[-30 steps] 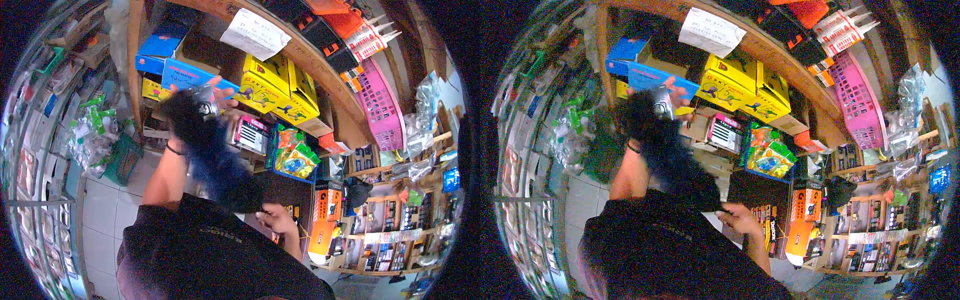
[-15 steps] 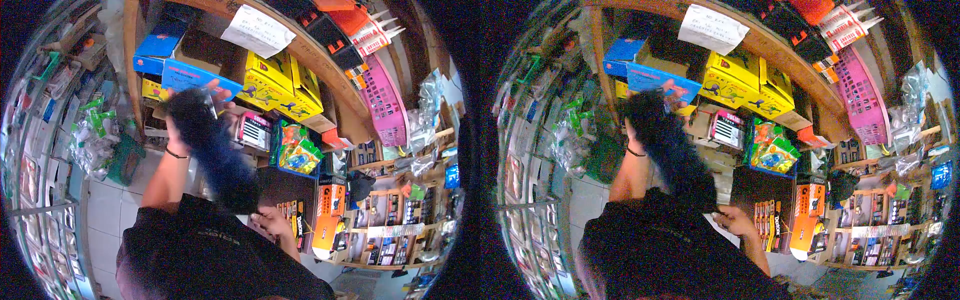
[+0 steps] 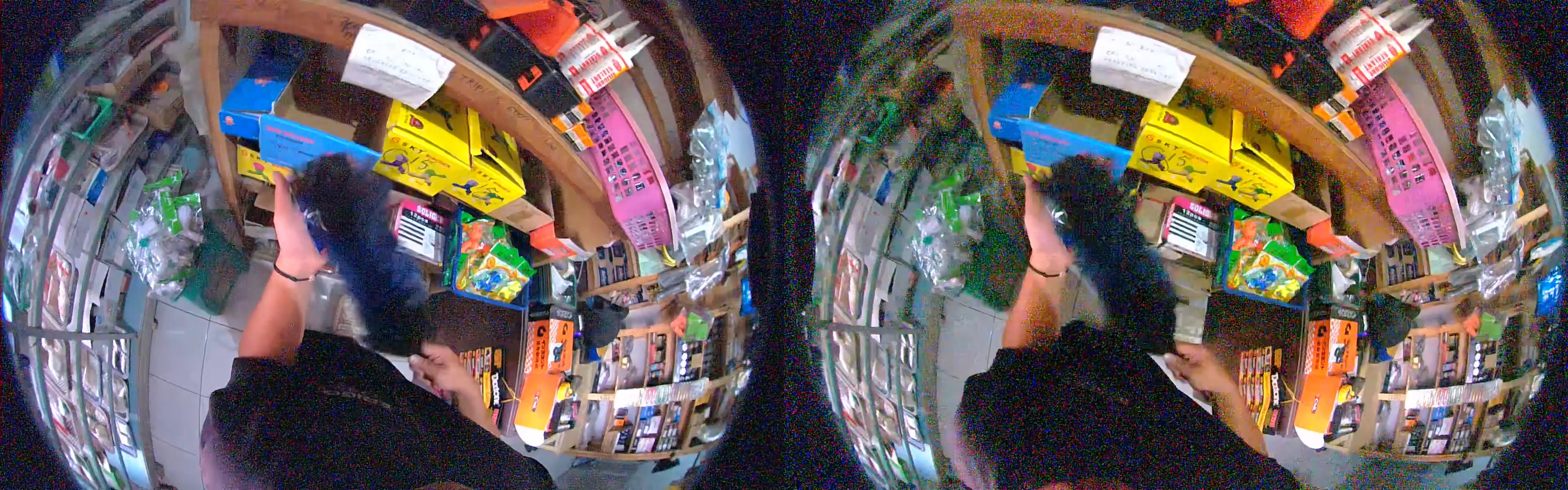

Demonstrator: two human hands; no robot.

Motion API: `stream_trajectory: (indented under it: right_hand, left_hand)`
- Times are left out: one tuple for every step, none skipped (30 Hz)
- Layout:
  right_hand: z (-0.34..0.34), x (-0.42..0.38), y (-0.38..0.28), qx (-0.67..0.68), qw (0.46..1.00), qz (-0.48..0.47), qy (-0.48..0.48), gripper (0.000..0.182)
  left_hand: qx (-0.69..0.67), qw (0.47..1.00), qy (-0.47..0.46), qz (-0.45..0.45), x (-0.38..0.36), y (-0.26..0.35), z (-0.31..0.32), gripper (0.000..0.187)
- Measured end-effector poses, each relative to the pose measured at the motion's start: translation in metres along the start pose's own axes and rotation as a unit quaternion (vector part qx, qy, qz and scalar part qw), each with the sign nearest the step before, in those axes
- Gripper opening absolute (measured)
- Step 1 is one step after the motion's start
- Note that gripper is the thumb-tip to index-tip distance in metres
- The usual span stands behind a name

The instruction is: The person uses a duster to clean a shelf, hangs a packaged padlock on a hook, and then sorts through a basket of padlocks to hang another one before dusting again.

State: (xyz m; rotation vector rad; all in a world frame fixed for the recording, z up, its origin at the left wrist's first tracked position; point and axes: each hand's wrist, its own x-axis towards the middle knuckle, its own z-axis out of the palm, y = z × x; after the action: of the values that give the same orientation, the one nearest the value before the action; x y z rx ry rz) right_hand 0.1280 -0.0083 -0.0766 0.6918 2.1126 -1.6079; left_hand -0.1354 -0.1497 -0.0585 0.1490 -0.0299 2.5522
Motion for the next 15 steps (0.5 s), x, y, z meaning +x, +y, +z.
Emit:
stream_trajectory:
  right_hand:
    - [-0.003,0.001,0.002,0.042,0.998,0.019,-0.039,0.015]
    - [-0.009,0.002,0.009,0.044,0.998,0.011,-0.035,0.015]
    - [-0.018,0.005,0.014,-0.033,0.998,-0.051,0.008,0.013]
    - [-0.027,0.006,0.016,-0.11,0.986,-0.112,0.051,0.012]
    - [-0.03,0.002,0.019,-0.03,0.986,-0.136,0.087,0.015]
    - [-0.033,-0.004,0.017,-0.025,0.986,-0.14,0.089,0.015]
    - [-0.036,-0.01,0.015,0.003,0.995,-0.081,0.063,0.009]
    - [-0.038,-0.017,0.011,0.032,0.999,-0.024,0.037,0.018]
    - [-0.041,-0.026,0.002,0.034,0.999,-0.034,-0.011,0.02]
    - [-0.047,-0.026,0.011,0.04,0.998,-0.044,-0.01,0.02]
    - [-0.053,-0.025,0.028,0.063,0.997,-0.041,-0.003,0.021]
    - [-0.059,-0.023,0.044,0.084,0.996,-0.038,0.002,0.021]
    - [-0.062,-0.02,0.054,0.13,0.99,-0.053,0.023,0.021]
    - [-0.065,-0.017,0.06,0.135,0.989,-0.059,0.019,0.021]
    - [-0.064,-0.016,0.064,0.127,0.989,-0.081,0.003,0.021]
  left_hand:
    - [-0.003,0.994,-0.092,-0.05,0.003,-0.001,-0.012,0.078]
    - [-0.008,0.978,-0.183,-0.101,0.007,-0.002,-0.029,0.081]
    - [-0.028,0.974,-0.207,-0.089,0.009,-0.008,-0.025,0.085]
    - [-0.061,0.972,-0.202,-0.103,0.007,-0.015,-0.02,0.084]
    - [-0.017,0.994,-0.101,-0.048,0.005,-0.023,-0.012,0.084]
    - [0.029,1.0,0.001,0.007,0.002,-0.032,0.005,0.084]
    - [-0.229,0.95,-0.193,-0.09,-0.001,-0.041,0.009,0.082]
    - [-0.222,0.95,-0.196,-0.098,0.003,-0.049,0.006,0.082]
    - [-0.087,0.966,-0.217,-0.112,0.009,-0.055,-0.004,0.08]
    - [0.051,0.963,-0.234,-0.122,0.013,-0.059,-0.004,0.078]
    - [0.071,0.966,-0.212,-0.127,0.011,-0.062,-0.002,0.08]
    - [0.08,0.965,-0.215,-0.127,0.008,-0.069,0.006,0.08]
    - [0.102,0.989,-0.086,-0.069,0.005,-0.079,0.017,0.081]
    - [0.121,0.992,0.045,-0.009,0.002,-0.089,0.027,0.081]
    - [0.153,0.988,0.034,-0.012,0.001,-0.097,0.036,0.079]
